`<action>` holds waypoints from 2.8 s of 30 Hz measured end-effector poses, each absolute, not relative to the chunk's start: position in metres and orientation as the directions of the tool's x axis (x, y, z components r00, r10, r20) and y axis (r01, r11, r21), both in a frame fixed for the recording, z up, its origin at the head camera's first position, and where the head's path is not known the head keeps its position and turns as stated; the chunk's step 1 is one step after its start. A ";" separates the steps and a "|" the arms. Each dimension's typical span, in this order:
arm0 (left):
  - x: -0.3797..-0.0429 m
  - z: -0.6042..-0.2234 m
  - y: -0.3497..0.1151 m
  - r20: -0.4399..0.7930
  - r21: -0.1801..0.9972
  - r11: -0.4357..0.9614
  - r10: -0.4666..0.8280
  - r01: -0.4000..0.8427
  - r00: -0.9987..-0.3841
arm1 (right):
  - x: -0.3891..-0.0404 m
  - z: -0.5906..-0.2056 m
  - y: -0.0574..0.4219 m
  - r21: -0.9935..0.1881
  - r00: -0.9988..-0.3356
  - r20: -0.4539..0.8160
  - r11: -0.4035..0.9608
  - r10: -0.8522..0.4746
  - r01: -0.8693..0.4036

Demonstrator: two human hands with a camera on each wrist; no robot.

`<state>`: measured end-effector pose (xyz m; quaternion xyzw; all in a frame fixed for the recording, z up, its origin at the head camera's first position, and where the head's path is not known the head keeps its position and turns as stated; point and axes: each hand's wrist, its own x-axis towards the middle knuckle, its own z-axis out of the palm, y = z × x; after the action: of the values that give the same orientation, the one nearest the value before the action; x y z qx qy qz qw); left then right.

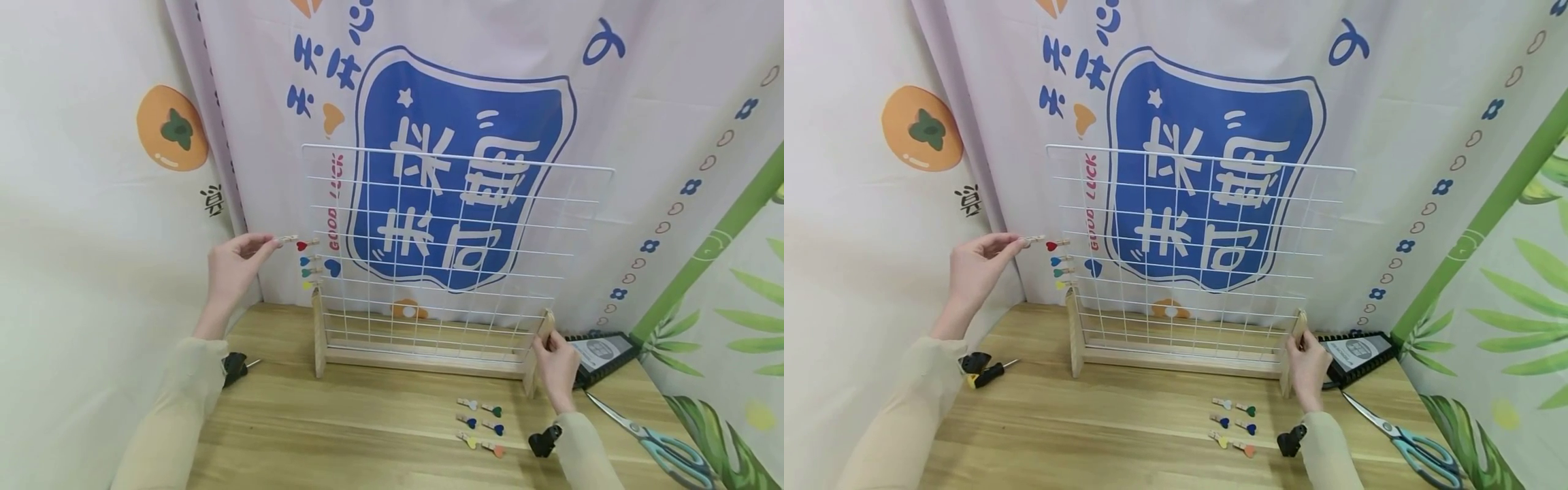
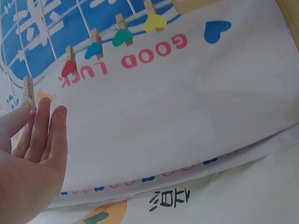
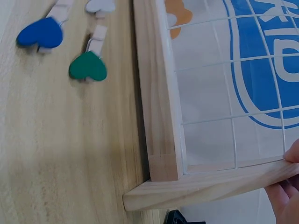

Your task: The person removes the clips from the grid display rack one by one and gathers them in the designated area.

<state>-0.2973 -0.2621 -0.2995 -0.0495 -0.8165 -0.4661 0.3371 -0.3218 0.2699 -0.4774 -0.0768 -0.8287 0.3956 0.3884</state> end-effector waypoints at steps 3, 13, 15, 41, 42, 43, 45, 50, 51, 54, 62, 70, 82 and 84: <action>-0.290 -0.304 -0.256 0.580 0.738 0.542 -0.205 0.402 -0.788 | -0.321 -0.478 0.271 -0.748 -0.707 0.543 0.644 0.452 -0.163; -0.274 -0.337 -0.219 0.491 0.748 0.545 -0.070 0.379 -0.868 | -0.316 -0.476 0.272 -0.812 -0.779 0.426 0.574 0.460 -0.105; -0.273 -0.349 -0.212 0.480 0.742 0.551 -0.042 0.381 -0.876 | -0.316 -0.475 0.273 -0.817 -0.785 0.420 0.567 0.456 -0.108; -0.280 -0.496 -0.146 0.311 0.726 0.579 0.203 0.370 -0.929 | -0.315 -0.473 0.271 -0.815 -0.791 0.423 0.567 0.441 -0.120; -0.280 -0.498 -0.144 0.306 0.725 0.579 0.214 0.373 -0.928 | -0.315 -0.473 0.271 -0.812 -0.790 0.425 0.571 0.441 -0.118; -0.281 -0.501 -0.142 0.296 0.728 0.576 0.225 0.371 -0.928 | -0.315 -0.473 0.271 -0.811 -0.789 0.427 0.573 0.442 -0.118; -0.282 -0.504 -0.137 0.272 0.728 0.579 0.246 0.366 -0.930 | -0.315 -0.473 0.271 -0.812 -0.789 0.426 0.572 0.443 -0.117; -0.285 -0.512 -0.129 0.229 0.738 0.577 0.274 0.350 -0.934 | -0.314 -0.474 0.272 -0.820 -0.796 0.413 0.562 0.444 -0.112; -0.286 -0.514 -0.127 0.226 0.739 0.576 0.277 0.350 -0.934 | -0.314 -0.474 0.272 -0.819 -0.796 0.410 0.564 0.444 -0.107; -0.287 -0.519 -0.124 0.223 0.724 0.590 0.290 0.357 -0.931 | -0.313 -0.474 0.272 -0.815 -0.796 0.412 0.569 0.442 -0.106; -0.286 -0.524 -0.120 0.261 0.640 0.645 0.328 0.417 -0.908 | -0.315 -0.475 0.272 -0.803 -0.791 0.429 0.585 0.437 -0.112; -0.283 -0.521 -0.121 0.282 0.585 0.680 0.340 0.441 -0.897 | -0.317 -0.476 0.274 -0.815 -0.809 0.406 0.569 0.424 -0.110; -0.281 -0.527 -0.122 0.245 0.585 0.704 0.320 0.403 -0.915 | -0.313 -0.475 0.271 -0.825 -0.820 0.378 0.558 0.429 -0.088; -0.281 -0.526 -0.122 0.245 0.589 0.701 0.319 0.402 -0.916 | -0.312 -0.475 0.271 -0.828 -0.822 0.374 0.554 0.429 -0.088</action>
<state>-0.2807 -0.1220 -0.5263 -0.1959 -0.9201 -0.3334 0.0621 -0.3124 0.2711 -0.4750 -0.1019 -0.8359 0.4609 0.2802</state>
